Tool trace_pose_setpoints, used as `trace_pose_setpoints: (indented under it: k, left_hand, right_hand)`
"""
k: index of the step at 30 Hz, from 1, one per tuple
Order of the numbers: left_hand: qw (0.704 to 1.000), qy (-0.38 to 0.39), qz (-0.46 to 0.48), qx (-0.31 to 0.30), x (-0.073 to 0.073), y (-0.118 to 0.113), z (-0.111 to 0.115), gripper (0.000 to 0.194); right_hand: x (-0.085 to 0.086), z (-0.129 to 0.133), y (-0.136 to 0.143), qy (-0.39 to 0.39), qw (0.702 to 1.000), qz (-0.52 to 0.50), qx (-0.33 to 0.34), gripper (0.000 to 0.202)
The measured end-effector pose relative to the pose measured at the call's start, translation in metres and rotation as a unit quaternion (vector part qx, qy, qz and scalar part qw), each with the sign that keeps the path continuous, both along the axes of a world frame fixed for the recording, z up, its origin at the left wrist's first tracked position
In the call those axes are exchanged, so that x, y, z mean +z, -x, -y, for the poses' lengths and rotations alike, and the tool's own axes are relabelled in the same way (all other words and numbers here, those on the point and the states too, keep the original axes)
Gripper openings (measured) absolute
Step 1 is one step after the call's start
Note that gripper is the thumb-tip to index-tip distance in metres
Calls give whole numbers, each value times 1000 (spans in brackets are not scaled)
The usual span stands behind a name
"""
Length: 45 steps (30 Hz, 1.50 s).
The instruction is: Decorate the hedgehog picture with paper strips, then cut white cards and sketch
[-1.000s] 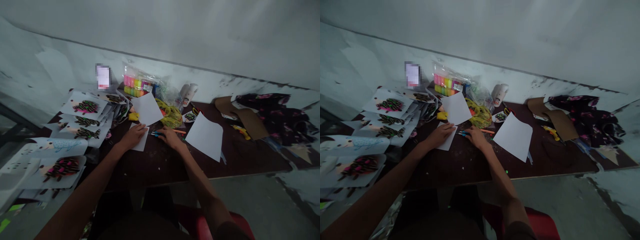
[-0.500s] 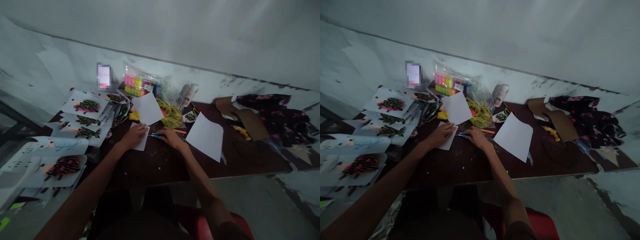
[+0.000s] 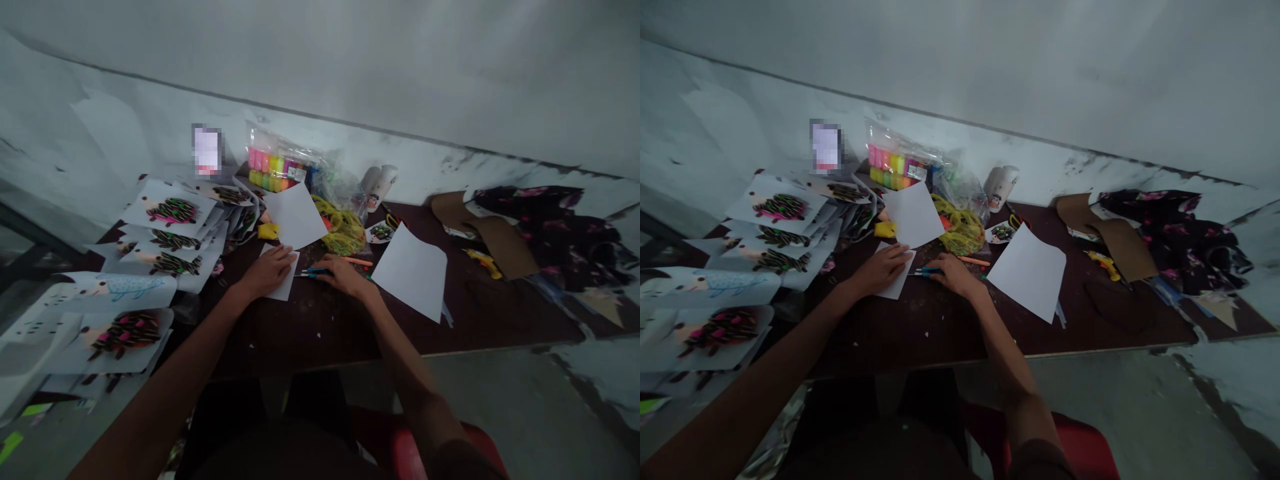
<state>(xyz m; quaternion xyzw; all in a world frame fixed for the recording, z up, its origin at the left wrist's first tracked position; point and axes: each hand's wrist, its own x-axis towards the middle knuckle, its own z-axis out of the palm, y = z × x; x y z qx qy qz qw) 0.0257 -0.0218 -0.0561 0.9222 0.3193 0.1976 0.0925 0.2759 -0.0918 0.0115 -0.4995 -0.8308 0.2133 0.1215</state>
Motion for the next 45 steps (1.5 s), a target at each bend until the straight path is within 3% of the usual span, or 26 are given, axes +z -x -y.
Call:
trace_pose_setpoints:
  k: [45]
  left_hand:
    - [1000,-5,-15,-12,10,-2,7,42]
  right_hand:
    - [17,3,9,73,993,-28,92,26]
